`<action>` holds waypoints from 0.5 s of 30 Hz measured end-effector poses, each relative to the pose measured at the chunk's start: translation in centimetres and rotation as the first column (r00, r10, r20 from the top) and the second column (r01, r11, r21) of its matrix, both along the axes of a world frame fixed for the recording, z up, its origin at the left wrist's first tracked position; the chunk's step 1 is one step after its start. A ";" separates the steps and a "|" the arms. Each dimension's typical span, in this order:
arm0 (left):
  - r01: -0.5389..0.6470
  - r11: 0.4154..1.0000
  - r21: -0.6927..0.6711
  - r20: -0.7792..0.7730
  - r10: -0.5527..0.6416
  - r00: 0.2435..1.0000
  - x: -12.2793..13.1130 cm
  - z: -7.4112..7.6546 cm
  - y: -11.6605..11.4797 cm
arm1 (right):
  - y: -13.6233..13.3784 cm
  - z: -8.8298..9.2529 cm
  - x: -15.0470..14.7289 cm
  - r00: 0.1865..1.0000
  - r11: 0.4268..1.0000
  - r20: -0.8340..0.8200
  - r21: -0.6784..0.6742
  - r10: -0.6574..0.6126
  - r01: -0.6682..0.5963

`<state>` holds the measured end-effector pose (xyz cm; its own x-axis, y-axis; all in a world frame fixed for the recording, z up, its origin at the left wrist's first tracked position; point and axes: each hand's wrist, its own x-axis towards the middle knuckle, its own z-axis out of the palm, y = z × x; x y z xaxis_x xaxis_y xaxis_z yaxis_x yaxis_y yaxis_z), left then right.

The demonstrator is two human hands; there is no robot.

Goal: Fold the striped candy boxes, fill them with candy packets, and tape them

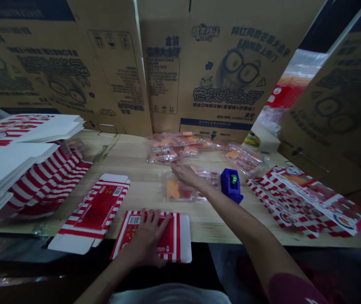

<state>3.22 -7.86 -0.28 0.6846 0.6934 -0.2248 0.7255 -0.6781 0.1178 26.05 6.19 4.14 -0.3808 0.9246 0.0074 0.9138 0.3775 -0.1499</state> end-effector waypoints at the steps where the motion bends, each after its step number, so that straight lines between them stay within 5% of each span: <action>1: -0.049 0.999 0.021 0.007 0.049 0.999 0.0 0.0 0.1 | -0.5 0.5 0.7 0.999 0.998 -0.028 0.045 -0.046 0.047; 5: -0.217 0.973 0.083 0.071 0.212 0.975 0.3 -0.2 0.6 | -4.0 0.8 3.8 0.935 0.939 -0.283 0.204 -0.214 0.277; 8: -0.279 0.953 0.118 0.138 0.263 0.955 0.6 -0.5 1.1 | -7.3 -1.0 5.8 0.876 0.921 -0.402 0.163 -0.265 0.354; 12: -0.315 0.937 0.152 0.197 0.284 0.938 1.1 -0.5 1.6 | -11.0 -3.9 6.6 0.867 0.941 -0.410 0.055 -0.284 0.334; 15: -0.308 0.938 0.160 0.224 0.270 0.937 1.4 -0.4 1.8 | -12.5 -4.6 5.9 0.871 0.981 -0.456 -0.029 -0.185 0.193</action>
<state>4.64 -6.09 -0.66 0.4647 0.8842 0.0477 0.8690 -0.4657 0.1673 31.92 -6.35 -0.47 -0.1497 0.9767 0.1539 0.8005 0.2110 -0.5609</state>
